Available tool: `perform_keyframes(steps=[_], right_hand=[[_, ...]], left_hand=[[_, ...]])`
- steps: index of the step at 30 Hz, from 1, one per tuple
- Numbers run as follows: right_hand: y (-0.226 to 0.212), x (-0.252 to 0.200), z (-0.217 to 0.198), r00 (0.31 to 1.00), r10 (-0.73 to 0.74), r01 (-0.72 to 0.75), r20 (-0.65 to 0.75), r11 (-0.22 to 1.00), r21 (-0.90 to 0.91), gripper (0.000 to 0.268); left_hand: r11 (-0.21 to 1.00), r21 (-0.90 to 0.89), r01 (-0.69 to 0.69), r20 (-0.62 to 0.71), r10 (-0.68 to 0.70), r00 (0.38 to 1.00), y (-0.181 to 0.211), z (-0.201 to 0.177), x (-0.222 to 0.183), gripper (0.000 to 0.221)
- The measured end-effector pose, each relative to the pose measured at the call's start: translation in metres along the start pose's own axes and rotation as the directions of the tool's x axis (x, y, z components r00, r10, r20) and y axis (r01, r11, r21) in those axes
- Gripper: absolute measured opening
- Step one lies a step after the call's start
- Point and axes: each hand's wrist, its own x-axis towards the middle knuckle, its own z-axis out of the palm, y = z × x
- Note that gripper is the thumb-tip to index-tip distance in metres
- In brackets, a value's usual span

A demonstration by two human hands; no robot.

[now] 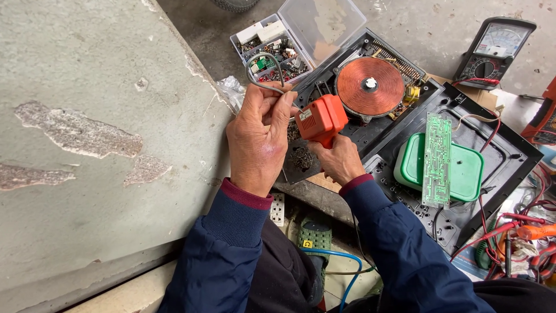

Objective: Soldering wires and components onto a circuit board of an induction cooker during a repair process.

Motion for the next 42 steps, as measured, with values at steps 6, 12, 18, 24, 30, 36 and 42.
perform_keyframes(steps=[6, 12, 18, 24, 30, 36, 42], right_hand=[[0.003, 0.004, 0.005, 1.000, 0.000, 0.000, -0.004, 1.000, 0.014, 0.024], [0.007, 0.003, 0.007, 1.000, 0.009, -0.008, -0.012, 0.999, 0.031, 0.026], [0.002, 0.000, 0.005, 0.999, 0.037, -0.037, -0.003, 0.999, 0.027, 0.028], [0.005, -0.006, 0.010, 0.996, 0.078, -0.076, -0.043, 0.996, 0.054, 0.029], [-0.010, -0.070, -0.037, 0.986, 0.126, -0.084, -0.107, 0.940, 0.330, 0.031], [0.004, -0.163, -0.115, 0.907, 0.228, 0.004, -0.355, 0.837, 0.548, 0.029], [0.015, -0.219, -0.188, 0.675, 0.216, 0.298, -0.706, 0.796, 0.528, 0.019]], left_hand=[[1.000, 0.008, -0.010, -0.003, 0.010, 1.000, -0.002, 0.000, 0.001, 0.014], [1.000, 0.003, -0.004, -0.002, 0.004, 1.000, 0.000, 0.000, 0.000, 0.014], [1.000, 0.005, -0.001, -0.010, 0.001, 1.000, -0.001, 0.001, 0.000, 0.015], [0.996, 0.087, -0.031, 0.009, 0.031, 0.999, 0.010, -0.003, 0.001, 0.013], [0.997, 0.073, -0.027, 0.056, 0.023, 0.998, 0.011, -0.001, -0.002, 0.015], [0.959, -0.185, 0.215, 0.142, -0.190, 0.971, 0.022, 0.001, -0.012, 0.024], [0.901, -0.357, 0.245, 0.265, -0.154, 0.952, 0.047, 0.066, -0.023, 0.035]])
